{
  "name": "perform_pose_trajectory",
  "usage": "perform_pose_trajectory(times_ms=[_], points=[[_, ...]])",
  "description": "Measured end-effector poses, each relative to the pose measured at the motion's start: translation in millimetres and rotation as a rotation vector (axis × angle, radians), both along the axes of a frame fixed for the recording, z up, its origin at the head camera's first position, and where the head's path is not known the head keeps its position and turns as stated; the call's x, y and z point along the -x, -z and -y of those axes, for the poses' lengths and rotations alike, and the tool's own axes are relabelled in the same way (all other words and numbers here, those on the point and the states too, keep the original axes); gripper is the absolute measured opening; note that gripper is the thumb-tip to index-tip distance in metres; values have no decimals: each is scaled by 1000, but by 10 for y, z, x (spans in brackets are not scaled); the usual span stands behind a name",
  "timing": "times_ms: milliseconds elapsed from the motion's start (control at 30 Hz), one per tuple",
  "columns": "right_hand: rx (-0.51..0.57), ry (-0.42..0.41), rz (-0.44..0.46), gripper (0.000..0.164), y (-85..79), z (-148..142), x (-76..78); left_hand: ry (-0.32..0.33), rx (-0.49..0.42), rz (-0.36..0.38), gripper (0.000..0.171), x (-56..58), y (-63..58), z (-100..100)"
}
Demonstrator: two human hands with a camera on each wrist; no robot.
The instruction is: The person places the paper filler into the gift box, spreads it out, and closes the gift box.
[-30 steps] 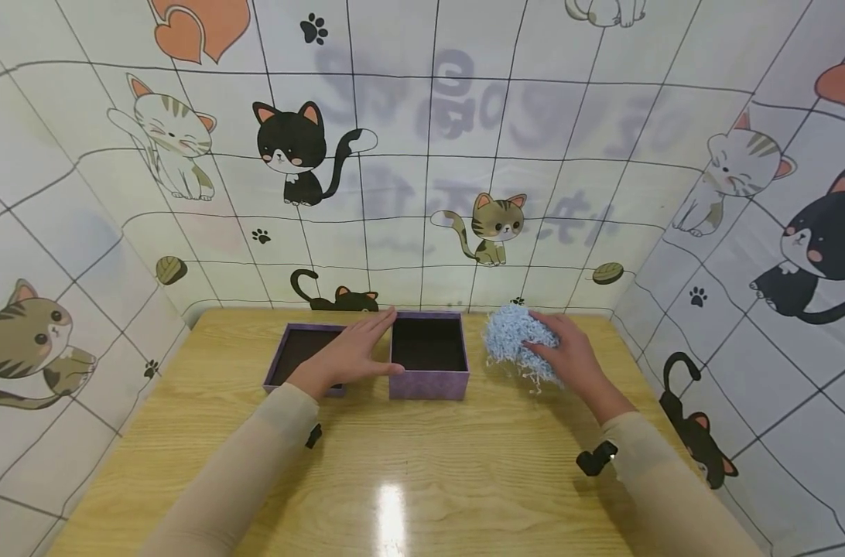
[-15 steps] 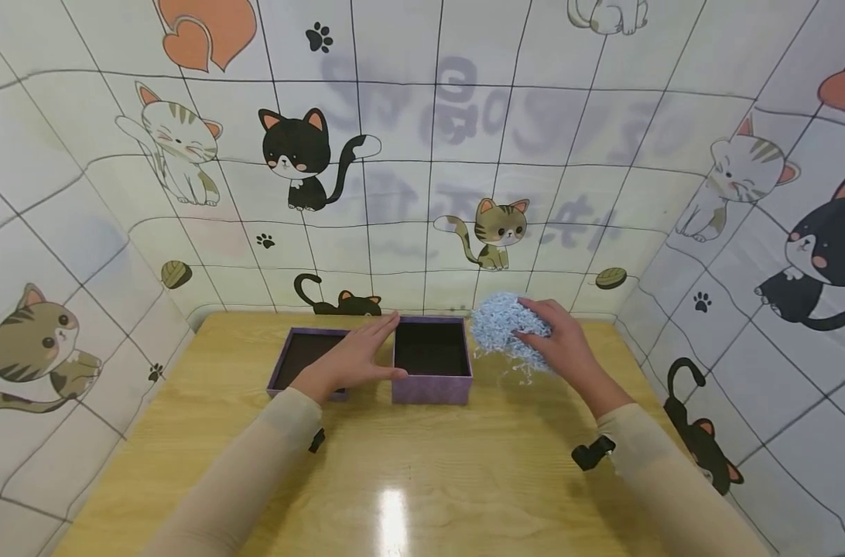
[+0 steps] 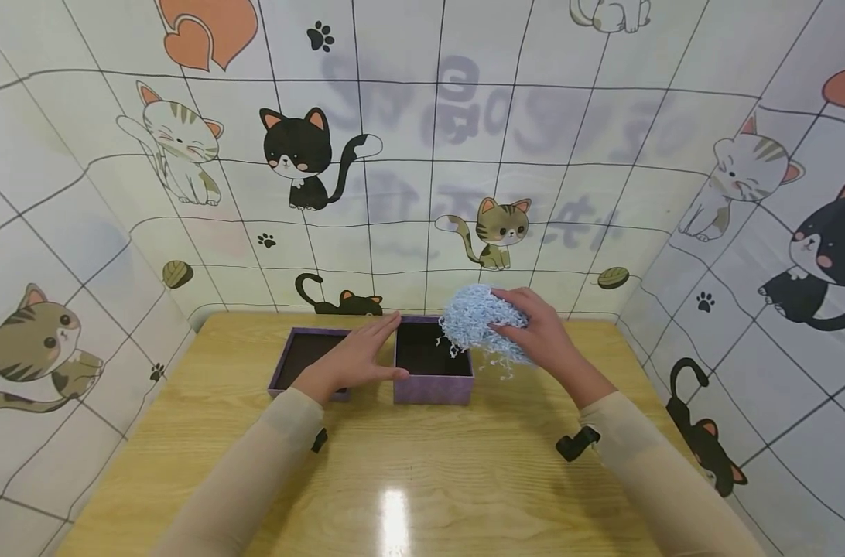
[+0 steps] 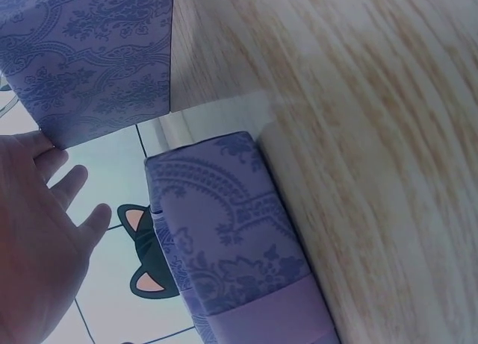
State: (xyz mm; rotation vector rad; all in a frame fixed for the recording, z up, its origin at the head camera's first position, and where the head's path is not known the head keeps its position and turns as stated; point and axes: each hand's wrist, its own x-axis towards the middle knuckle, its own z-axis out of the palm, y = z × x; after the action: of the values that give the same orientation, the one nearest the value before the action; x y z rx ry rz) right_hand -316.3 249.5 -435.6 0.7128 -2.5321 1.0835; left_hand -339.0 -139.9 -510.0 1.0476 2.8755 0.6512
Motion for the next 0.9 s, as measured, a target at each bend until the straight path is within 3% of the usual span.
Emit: perform_pose_trajectory(times_ms=[367,900], points=[[-12,-95,-8,67,-53,293,92,2,5,4,122,14,-1,1],[-55,-197,115,64,134,704,147,-26,36,59,122,40,-2,-6]])
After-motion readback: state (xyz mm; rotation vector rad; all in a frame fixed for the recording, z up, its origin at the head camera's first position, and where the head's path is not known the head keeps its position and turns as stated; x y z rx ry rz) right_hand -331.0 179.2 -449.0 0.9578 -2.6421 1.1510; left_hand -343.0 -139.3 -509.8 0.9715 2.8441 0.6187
